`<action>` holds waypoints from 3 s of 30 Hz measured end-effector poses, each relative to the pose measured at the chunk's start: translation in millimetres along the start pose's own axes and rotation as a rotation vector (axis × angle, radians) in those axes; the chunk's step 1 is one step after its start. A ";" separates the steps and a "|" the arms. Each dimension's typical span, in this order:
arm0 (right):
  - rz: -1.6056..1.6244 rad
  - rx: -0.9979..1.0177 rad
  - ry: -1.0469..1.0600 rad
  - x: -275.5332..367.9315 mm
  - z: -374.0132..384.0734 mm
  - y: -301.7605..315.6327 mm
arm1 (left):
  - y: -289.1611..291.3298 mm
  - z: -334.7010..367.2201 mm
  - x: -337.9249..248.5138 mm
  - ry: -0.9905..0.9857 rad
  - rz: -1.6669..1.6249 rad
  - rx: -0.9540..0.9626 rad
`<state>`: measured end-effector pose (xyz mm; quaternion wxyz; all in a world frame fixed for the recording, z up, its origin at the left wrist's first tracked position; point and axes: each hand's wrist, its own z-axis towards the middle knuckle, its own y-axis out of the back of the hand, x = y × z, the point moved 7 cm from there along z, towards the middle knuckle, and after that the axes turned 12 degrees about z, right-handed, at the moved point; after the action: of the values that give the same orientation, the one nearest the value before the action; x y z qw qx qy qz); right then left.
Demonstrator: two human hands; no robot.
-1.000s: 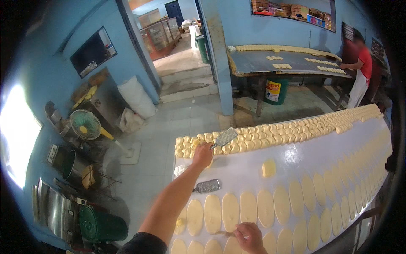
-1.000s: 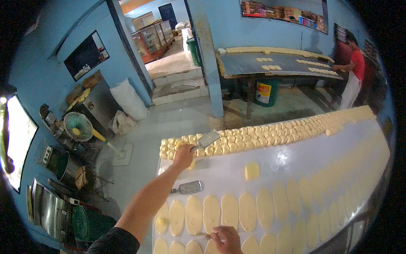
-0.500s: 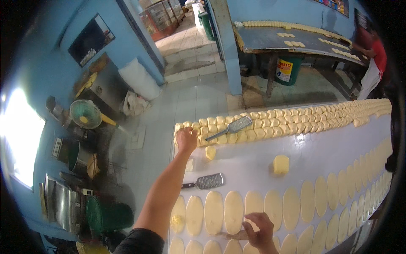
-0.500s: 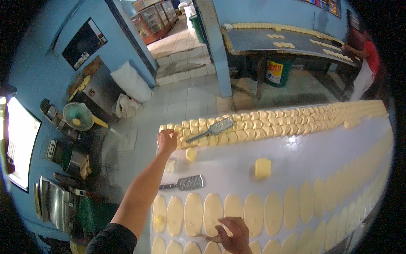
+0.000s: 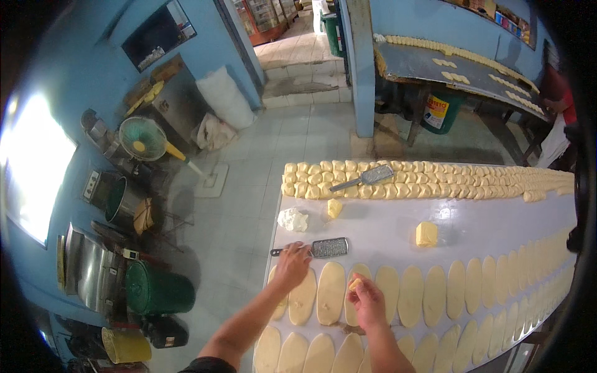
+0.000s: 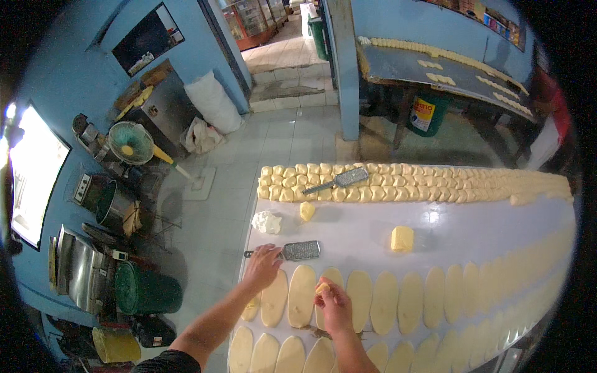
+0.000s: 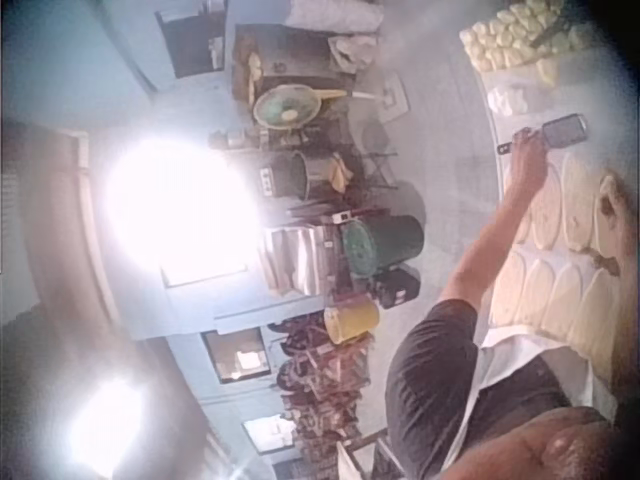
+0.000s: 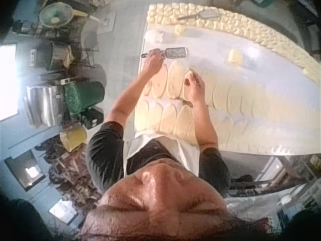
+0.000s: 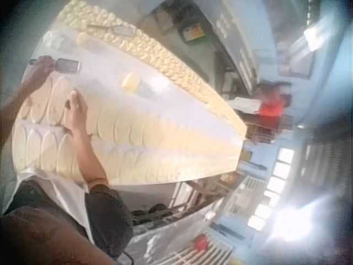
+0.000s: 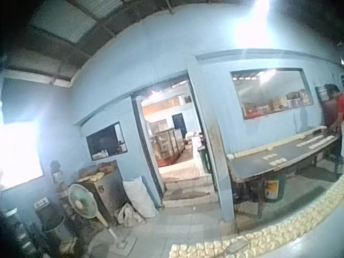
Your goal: The person rolls small dough pieces into logs using a rolling pin, then flattens them into oval shapes on a large table. They brush a liquid onto the dough and grate a block of cheese onto the pieces. Coworkers are visible in the background working at another table.
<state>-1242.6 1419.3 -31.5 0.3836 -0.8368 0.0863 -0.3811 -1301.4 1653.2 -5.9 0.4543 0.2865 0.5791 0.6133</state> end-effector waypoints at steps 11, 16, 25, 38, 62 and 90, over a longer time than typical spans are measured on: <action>-0.392 0.084 0.292 8.9 -65.8 -11.2 | 57.1 -54.9 38.0 0.161 -0.081 0.031; -0.379 0.128 0.253 -22.3 -87.5 -34.4 | 54.0 -167.6 57.6 0.332 -0.309 0.090; -0.957 0.276 0.297 -119.8 -59.9 -94.7 | 17.9 -267.0 37.6 0.842 -1.400 0.368; -0.856 0.201 0.309 -135.3 -57.9 -98.0 | 11.8 -271.0 43.4 0.795 -1.434 0.289; -0.859 -0.069 0.267 -181.0 -10.2 -82.0 | 27.4 -262.9 43.7 0.637 -0.908 0.150; -0.694 -0.141 0.058 -186.9 -16.3 -88.9 | 36.9 -263.1 41.8 0.694 -1.015 -0.032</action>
<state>-1397.0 1553.0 -68.7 0.1699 -0.8295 -0.1664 -0.5053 -1558.2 1575.2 -20.8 0.4789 -0.2482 0.7482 0.3865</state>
